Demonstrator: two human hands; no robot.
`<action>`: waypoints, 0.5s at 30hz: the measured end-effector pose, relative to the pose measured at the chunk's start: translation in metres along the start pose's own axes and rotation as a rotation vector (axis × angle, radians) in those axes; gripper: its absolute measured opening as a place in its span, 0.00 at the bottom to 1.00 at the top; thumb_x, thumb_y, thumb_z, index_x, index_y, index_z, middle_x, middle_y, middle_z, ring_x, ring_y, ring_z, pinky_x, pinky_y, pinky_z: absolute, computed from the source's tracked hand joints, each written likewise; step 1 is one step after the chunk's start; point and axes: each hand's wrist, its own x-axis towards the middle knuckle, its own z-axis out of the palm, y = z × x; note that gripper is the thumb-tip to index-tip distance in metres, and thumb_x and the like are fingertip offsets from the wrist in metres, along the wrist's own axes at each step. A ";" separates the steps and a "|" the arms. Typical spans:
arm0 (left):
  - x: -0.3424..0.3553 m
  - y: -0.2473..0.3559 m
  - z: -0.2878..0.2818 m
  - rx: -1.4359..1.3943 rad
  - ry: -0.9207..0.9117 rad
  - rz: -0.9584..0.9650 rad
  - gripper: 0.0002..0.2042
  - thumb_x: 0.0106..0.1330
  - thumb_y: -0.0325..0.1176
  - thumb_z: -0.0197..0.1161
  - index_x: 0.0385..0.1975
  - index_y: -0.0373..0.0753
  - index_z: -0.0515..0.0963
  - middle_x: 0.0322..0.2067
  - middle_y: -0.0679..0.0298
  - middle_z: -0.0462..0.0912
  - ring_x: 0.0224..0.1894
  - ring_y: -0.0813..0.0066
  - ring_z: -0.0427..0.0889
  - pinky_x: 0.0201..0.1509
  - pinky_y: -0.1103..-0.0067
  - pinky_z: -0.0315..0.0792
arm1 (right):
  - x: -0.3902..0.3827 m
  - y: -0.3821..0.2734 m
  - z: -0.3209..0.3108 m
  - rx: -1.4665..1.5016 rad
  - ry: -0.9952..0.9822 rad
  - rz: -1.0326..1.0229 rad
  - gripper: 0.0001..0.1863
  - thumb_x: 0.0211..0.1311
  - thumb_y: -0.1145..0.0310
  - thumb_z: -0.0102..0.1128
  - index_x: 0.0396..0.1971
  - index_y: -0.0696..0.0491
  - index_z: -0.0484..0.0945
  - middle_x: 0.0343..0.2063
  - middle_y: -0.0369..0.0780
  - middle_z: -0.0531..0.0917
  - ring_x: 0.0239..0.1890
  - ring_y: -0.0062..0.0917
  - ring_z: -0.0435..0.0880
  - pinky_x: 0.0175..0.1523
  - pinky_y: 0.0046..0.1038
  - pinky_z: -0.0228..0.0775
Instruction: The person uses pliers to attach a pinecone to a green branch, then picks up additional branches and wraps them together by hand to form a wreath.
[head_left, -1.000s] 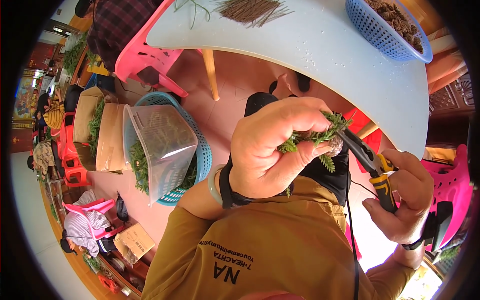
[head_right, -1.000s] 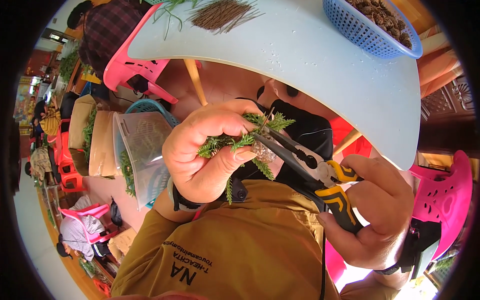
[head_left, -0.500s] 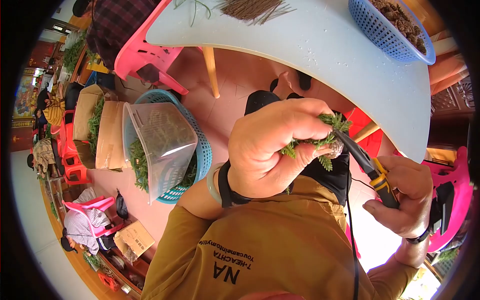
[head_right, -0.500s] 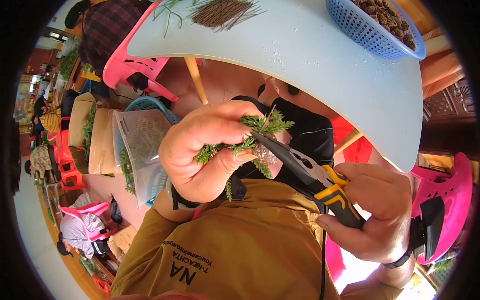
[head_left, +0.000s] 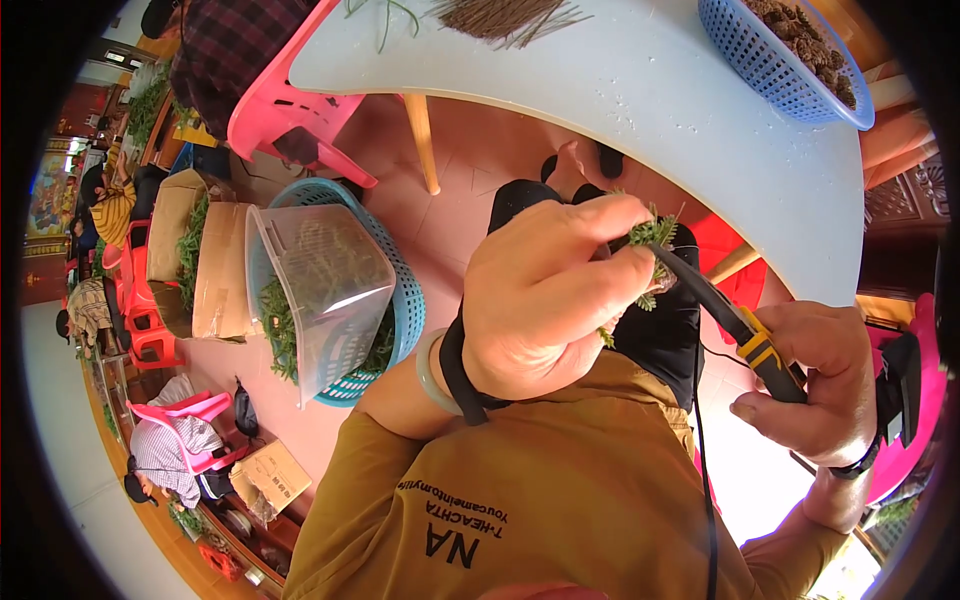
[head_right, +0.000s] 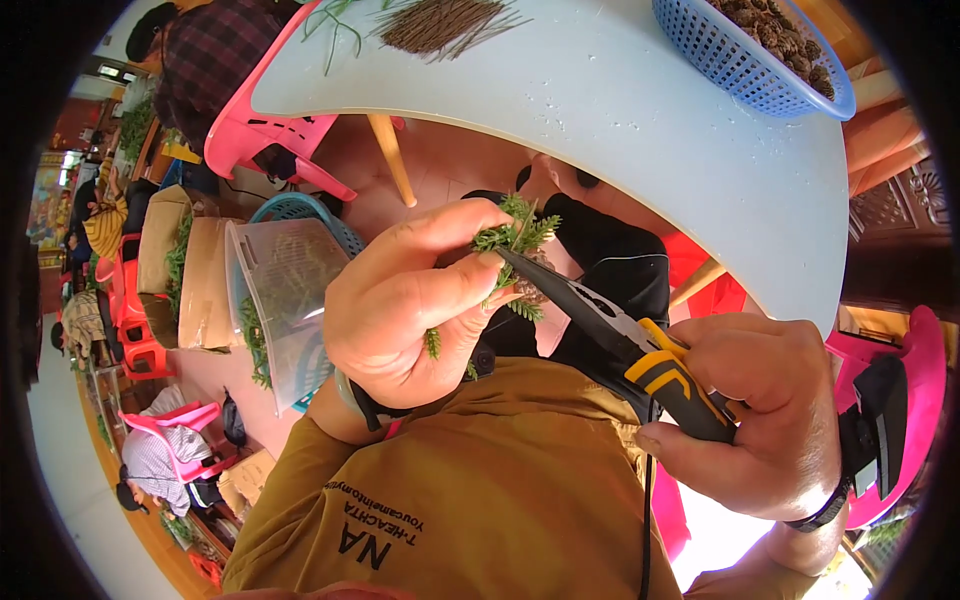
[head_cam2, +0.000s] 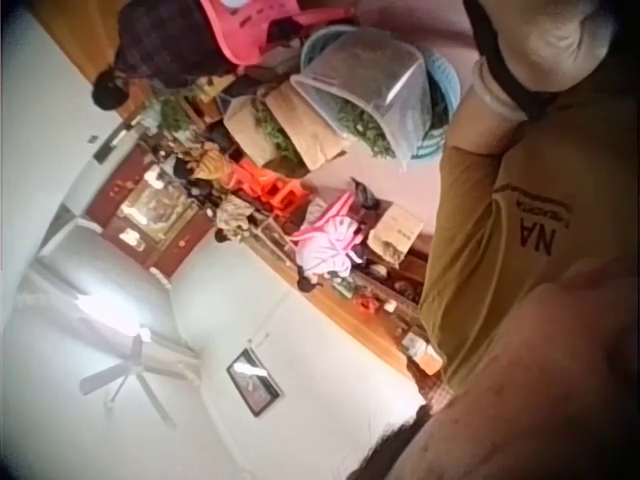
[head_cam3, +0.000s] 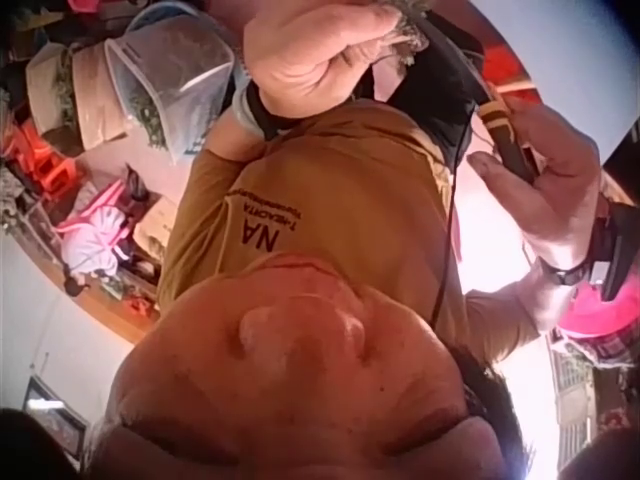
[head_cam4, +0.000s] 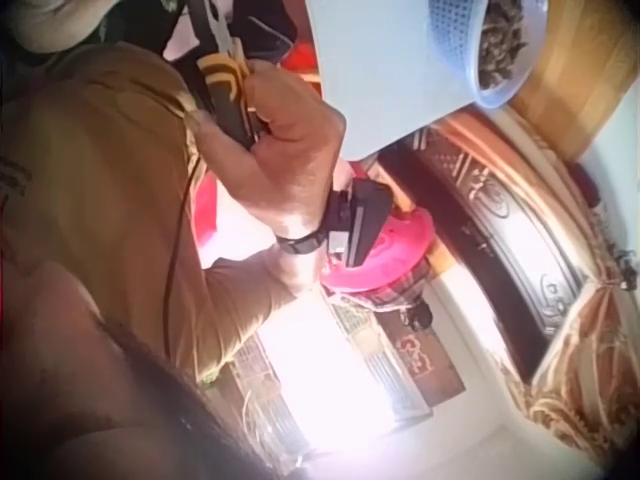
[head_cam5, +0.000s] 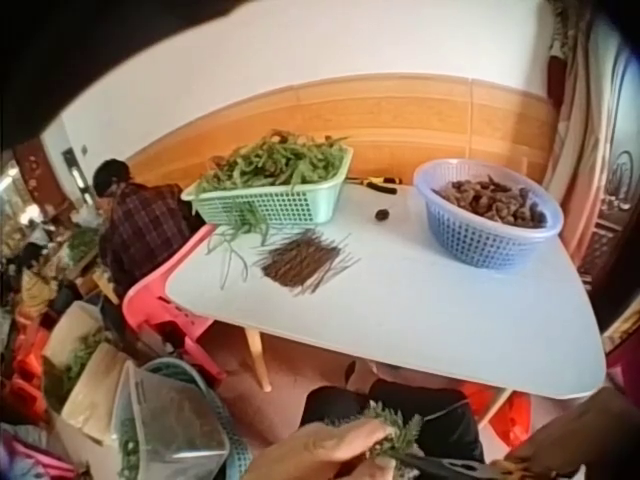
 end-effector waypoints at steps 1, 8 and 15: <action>0.000 -0.001 0.002 0.003 0.029 0.007 0.13 0.45 0.15 0.63 0.32 0.33 0.76 0.35 0.53 0.79 0.26 0.64 0.77 0.28 0.79 0.71 | 0.000 -0.001 0.002 -0.048 0.040 -0.009 0.15 0.29 0.75 0.68 0.12 0.59 0.67 0.15 0.44 0.72 0.14 0.31 0.69 0.21 0.27 0.58; 0.004 0.003 0.000 -0.083 0.126 -0.069 0.14 0.44 0.13 0.63 0.32 0.31 0.76 0.36 0.52 0.79 0.22 0.70 0.76 0.26 0.82 0.71 | -0.001 -0.001 0.022 -0.186 0.281 -0.133 0.14 0.28 0.73 0.68 0.15 0.59 0.70 0.26 0.47 0.77 0.18 0.31 0.71 0.23 0.29 0.60; 0.006 0.004 -0.007 0.081 0.161 0.037 0.15 0.43 0.14 0.63 0.34 0.30 0.77 0.36 0.51 0.78 0.20 0.75 0.73 0.23 0.83 0.67 | -0.003 -0.006 0.032 -0.298 0.279 -0.176 0.15 0.26 0.70 0.68 0.17 0.59 0.72 0.30 0.50 0.78 0.24 0.35 0.73 0.28 0.30 0.63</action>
